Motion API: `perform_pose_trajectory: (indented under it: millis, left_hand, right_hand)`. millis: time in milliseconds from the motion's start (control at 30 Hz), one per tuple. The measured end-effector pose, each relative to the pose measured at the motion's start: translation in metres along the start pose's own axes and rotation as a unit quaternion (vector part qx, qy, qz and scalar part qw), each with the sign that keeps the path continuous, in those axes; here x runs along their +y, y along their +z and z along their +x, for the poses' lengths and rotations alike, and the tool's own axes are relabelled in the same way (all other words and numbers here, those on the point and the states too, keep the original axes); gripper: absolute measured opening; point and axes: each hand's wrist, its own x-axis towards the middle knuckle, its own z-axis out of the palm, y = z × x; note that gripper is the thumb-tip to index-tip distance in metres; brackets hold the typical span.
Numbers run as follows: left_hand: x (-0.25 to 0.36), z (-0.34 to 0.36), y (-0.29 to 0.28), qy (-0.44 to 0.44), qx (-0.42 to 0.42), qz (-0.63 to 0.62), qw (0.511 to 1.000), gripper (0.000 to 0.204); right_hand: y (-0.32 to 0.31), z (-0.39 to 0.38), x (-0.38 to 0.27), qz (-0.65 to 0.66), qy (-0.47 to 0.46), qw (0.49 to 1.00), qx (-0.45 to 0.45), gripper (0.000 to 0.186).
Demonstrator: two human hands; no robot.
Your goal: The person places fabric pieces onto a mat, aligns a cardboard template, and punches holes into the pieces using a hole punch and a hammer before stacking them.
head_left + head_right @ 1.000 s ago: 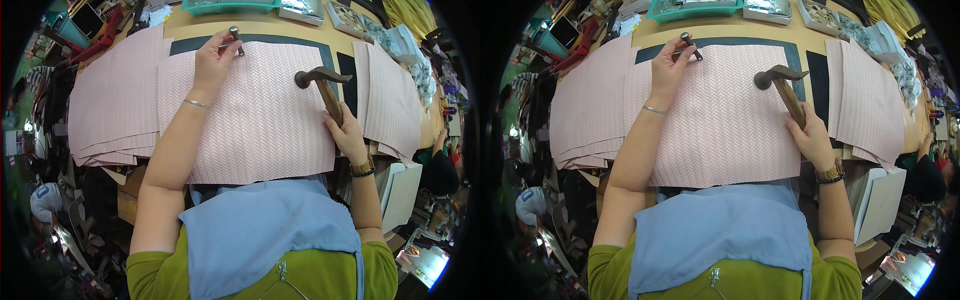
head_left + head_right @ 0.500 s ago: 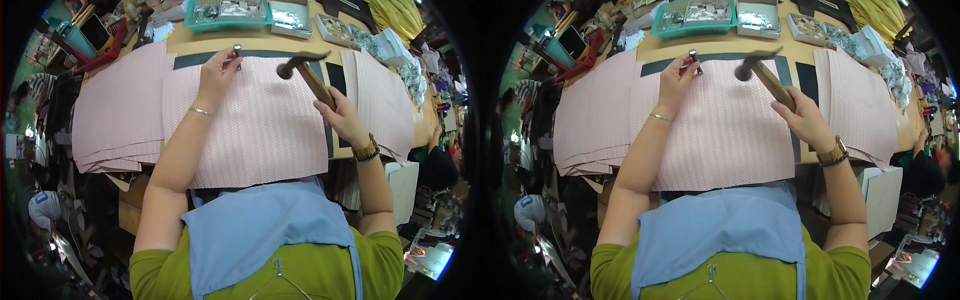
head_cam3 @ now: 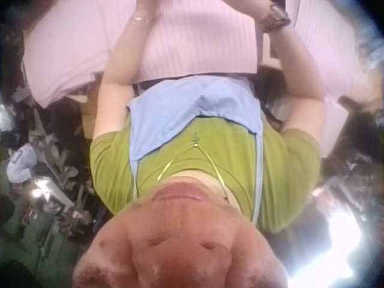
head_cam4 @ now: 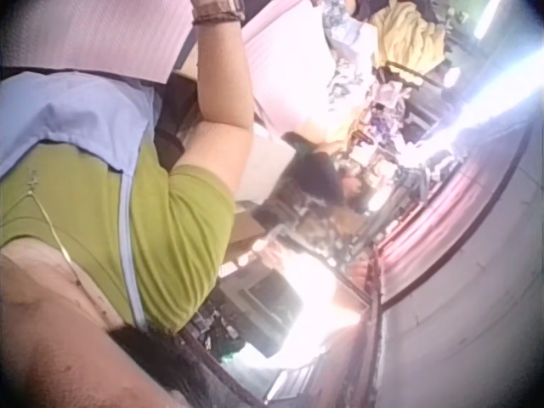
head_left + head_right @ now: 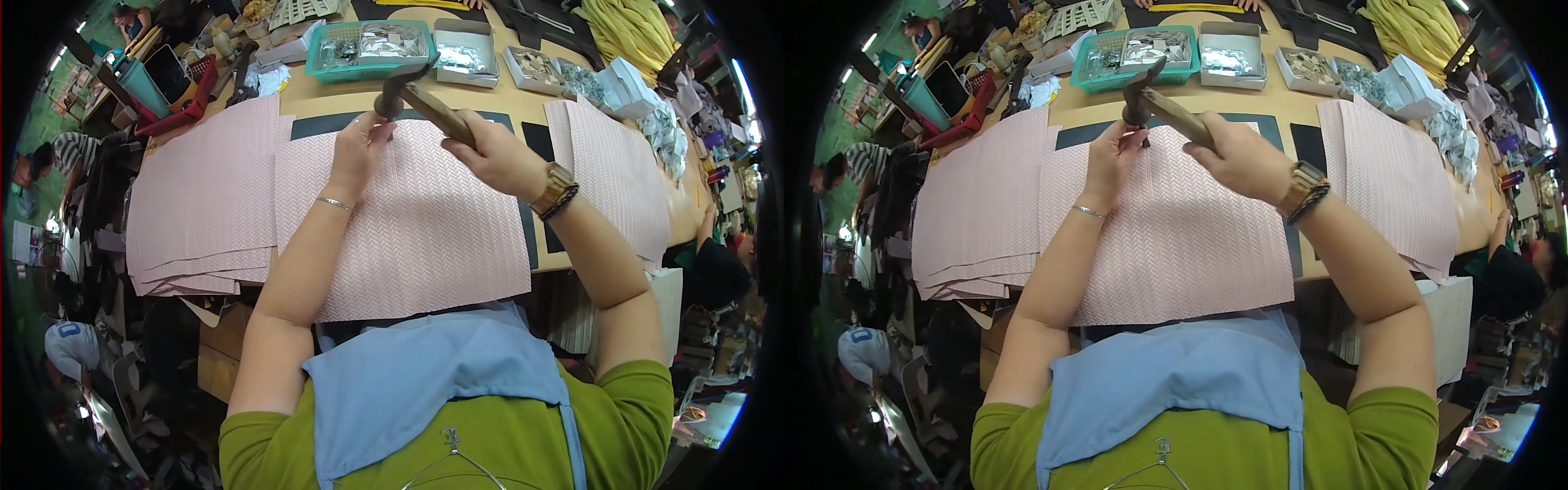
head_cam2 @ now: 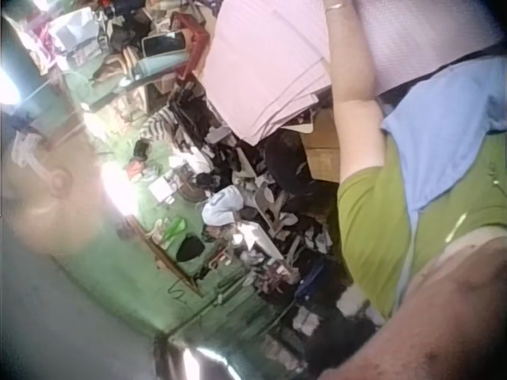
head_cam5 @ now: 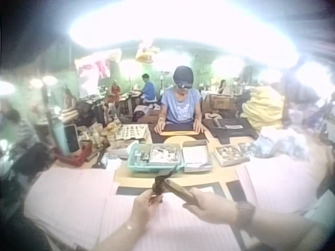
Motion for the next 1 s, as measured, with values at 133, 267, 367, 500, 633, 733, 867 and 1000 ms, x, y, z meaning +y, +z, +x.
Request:
perform_pose_trajectory:
  millis: [133, 267, 367, 500, 633, 733, 867, 1000]
  left_hand:
    - [-0.009, 0.001, -0.002, 0.003, -0.008, 0.056, 0.998, 0.019]
    - [-0.021, 0.009, -0.008, -0.099, 0.068, -0.175, 0.977, 0.019]
    - [-0.012, 0.015, -0.014, -0.149, 0.175, -0.343, 0.911, 0.019]
    - [-0.034, 0.027, -0.072, -0.168, 0.182, -0.234, 0.94, 0.016]
    - [-0.039, 0.009, -0.132, -0.096, 0.119, 0.161, 0.975, 0.029]
    - [-0.03, -0.024, -0.159, -0.16, 0.056, 0.413, 0.895, 0.04]
    - [-0.018, -0.071, -0.165, -0.121, 0.045, 0.513, 0.849, 0.042]
    - [-0.014, -0.077, -0.171, -0.106, 0.038, 0.503, 0.857, 0.042]
  right_hand:
    - [0.002, -0.027, 0.016, 0.055, 0.054, 0.995, 0.055, 0.035]
    - [0.023, -0.074, 0.055, -0.031, 0.147, 0.98, 0.13, 0.046]
    - [0.032, -0.096, 0.068, -0.104, 0.215, 0.962, 0.134, 0.056]
    - [0.037, -0.096, 0.061, -0.047, 0.242, 0.959, 0.136, 0.057]
    - [0.038, -0.1, 0.072, 0.048, 0.208, 0.965, 0.151, 0.044]
    - [0.022, -0.106, 0.074, 0.087, 0.192, 0.961, 0.177, 0.037]
    - [-0.056, -0.134, 0.084, 0.049, 0.14, 0.948, 0.281, 0.027]
    - [-0.178, -0.193, 0.112, 0.046, 0.165, 0.921, 0.349, 0.038]
